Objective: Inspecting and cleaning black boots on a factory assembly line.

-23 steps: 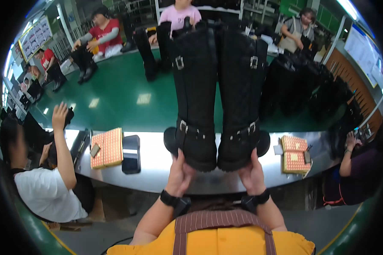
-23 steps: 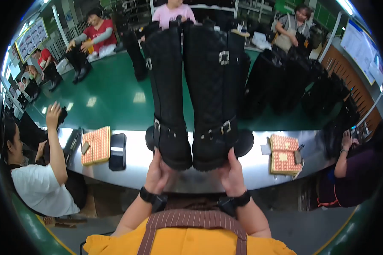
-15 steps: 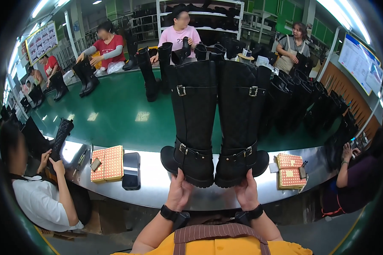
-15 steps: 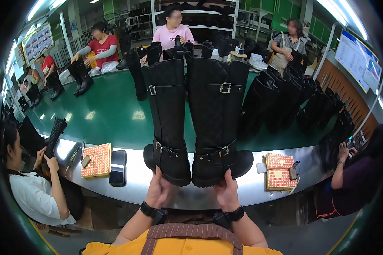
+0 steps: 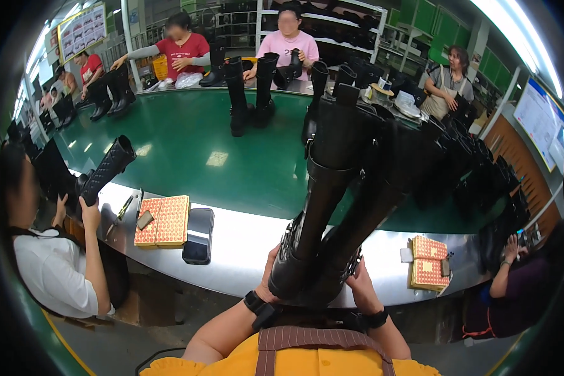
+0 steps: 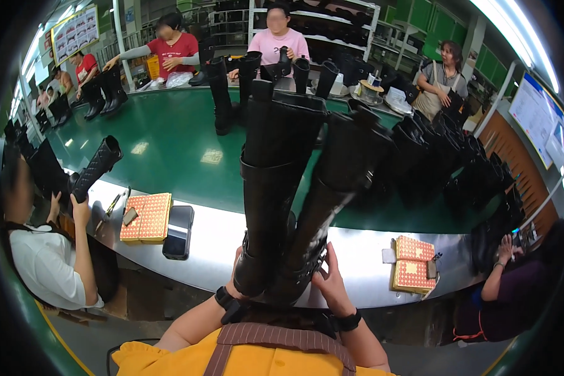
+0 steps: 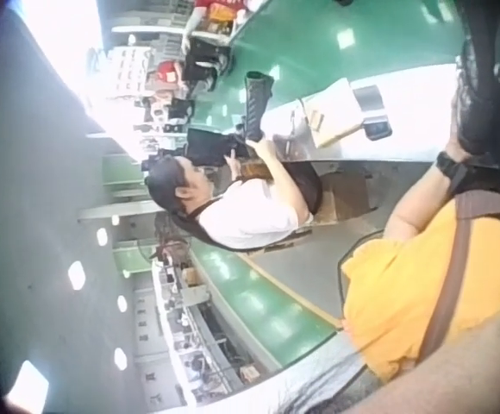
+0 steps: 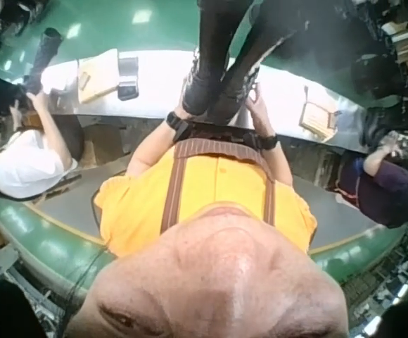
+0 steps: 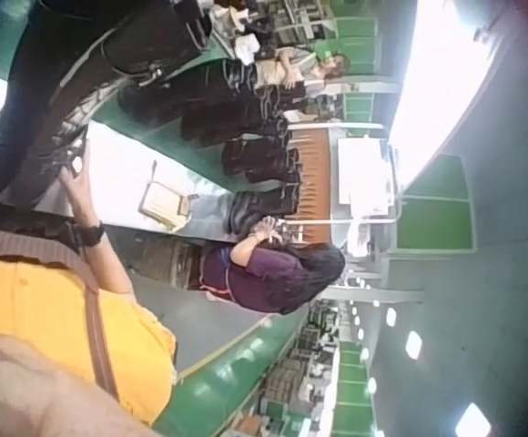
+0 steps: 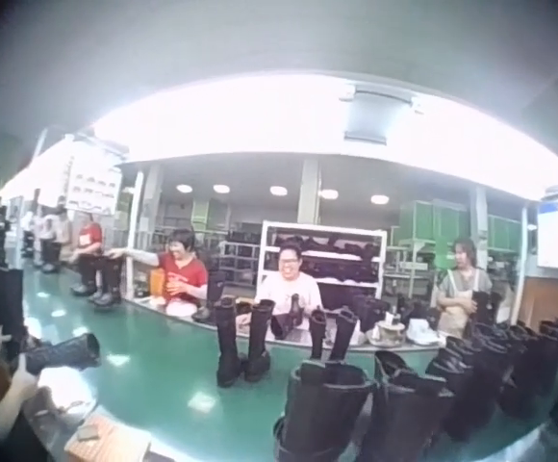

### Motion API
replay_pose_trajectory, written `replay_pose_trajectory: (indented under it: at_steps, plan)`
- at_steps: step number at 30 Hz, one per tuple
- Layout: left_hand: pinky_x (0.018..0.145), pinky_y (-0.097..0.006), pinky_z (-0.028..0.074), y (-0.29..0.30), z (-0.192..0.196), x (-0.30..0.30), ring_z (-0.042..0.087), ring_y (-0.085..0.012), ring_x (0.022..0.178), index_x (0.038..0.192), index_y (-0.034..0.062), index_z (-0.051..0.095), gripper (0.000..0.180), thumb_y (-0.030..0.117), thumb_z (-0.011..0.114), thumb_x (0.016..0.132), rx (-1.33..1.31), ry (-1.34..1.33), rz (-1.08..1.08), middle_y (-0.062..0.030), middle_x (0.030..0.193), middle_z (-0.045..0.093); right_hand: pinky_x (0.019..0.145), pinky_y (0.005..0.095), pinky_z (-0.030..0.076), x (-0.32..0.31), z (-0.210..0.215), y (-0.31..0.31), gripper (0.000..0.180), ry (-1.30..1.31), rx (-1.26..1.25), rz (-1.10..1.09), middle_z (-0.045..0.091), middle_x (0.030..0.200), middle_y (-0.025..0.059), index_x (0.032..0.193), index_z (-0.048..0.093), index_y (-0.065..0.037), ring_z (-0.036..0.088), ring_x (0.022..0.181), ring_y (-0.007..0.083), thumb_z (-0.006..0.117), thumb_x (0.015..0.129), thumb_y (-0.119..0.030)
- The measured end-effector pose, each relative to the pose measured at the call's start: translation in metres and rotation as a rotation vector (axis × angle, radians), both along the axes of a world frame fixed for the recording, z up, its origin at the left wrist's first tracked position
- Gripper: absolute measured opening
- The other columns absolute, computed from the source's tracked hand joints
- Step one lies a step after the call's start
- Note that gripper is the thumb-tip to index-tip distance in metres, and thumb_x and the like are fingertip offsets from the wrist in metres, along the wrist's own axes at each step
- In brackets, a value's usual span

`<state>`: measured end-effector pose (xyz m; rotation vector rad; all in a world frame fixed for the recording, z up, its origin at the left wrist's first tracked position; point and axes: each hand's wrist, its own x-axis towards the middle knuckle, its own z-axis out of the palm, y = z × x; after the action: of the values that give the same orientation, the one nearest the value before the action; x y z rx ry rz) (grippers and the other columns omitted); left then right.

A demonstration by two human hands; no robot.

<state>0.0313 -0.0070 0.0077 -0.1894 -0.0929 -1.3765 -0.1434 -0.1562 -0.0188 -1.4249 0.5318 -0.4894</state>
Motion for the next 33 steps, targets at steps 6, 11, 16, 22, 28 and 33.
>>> replay_pose_trajectory:
  at_steps: [6,11,16,22,28,33]
  plan:
    - [0.104,-0.042,0.042,-0.002,-0.014,0.002,0.059,-0.0287,0.113,0.131,0.0008,0.049,0.053,0.037,0.044,0.093,0.081,-0.045,-0.092,-0.0190,0.126,0.058,0.110,0.0454,0.027,-0.044,0.086,-0.055,0.123,-0.043,-1.002,-0.157,0.017,0.153,0.0186,0.150,0.011,-0.003,0.023,0.140,0.0298,0.088,0.060,-0.035]
    - [0.099,-0.041,0.047,-0.004,-0.030,-0.001,0.064,-0.0277,0.105,0.126,-0.0015,0.053,0.045,0.029,0.045,0.093,0.105,-0.066,-0.276,-0.0182,0.118,0.063,0.115,0.0502,0.013,-0.046,0.260,-0.076,0.088,-0.296,-1.414,-0.071,0.019,0.154,0.0195,0.149,0.014,-0.003,0.020,0.143,0.0306,0.049,0.089,-0.057]
    - [0.085,-0.034,0.057,-0.010,-0.041,-0.004,0.068,-0.0222,0.093,0.118,-0.0020,0.058,0.034,0.019,0.046,0.094,0.230,-0.130,-0.472,-0.0163,0.109,0.067,0.107,0.0409,0.032,-0.013,0.330,-0.038,0.099,0.021,-1.427,0.530,0.044,0.138,0.0219,0.142,0.030,0.004,0.043,0.129,0.0350,0.076,0.059,-0.022]
    - [0.093,-0.037,0.053,-0.012,-0.056,-0.002,0.066,-0.0252,0.100,0.127,-0.0040,0.049,0.041,0.020,0.042,0.095,0.196,-0.071,-0.587,-0.0191,0.116,0.063,0.080,0.0296,0.053,-0.003,0.335,-0.045,0.052,0.378,-1.262,0.675,0.069,0.102,0.0123,0.104,0.068,-0.004,0.069,0.091,0.0257,0.077,0.053,-0.007]
    - [0.094,-0.036,0.052,-0.011,-0.048,-0.004,0.064,-0.0239,0.104,0.131,-0.0015,0.047,0.042,0.023,0.041,0.097,0.147,-0.100,-0.563,-0.0169,0.120,0.062,0.061,0.0221,0.047,0.006,0.320,-0.043,0.032,0.327,-1.155,0.515,0.062,0.068,0.0085,0.095,0.066,0.001,0.060,0.059,0.0148,0.078,0.067,-0.008]
    - [0.090,-0.041,0.052,-0.013,-0.025,0.017,0.058,-0.0288,0.111,0.141,0.0117,0.038,0.056,0.049,0.031,0.100,0.357,-0.894,-0.070,-0.0189,0.125,0.056,0.069,0.0220,0.046,-0.005,0.347,-0.065,0.029,0.228,-1.228,0.233,0.065,0.085,0.0039,0.097,0.063,0.002,0.055,0.073,0.0054,0.075,0.070,0.000]
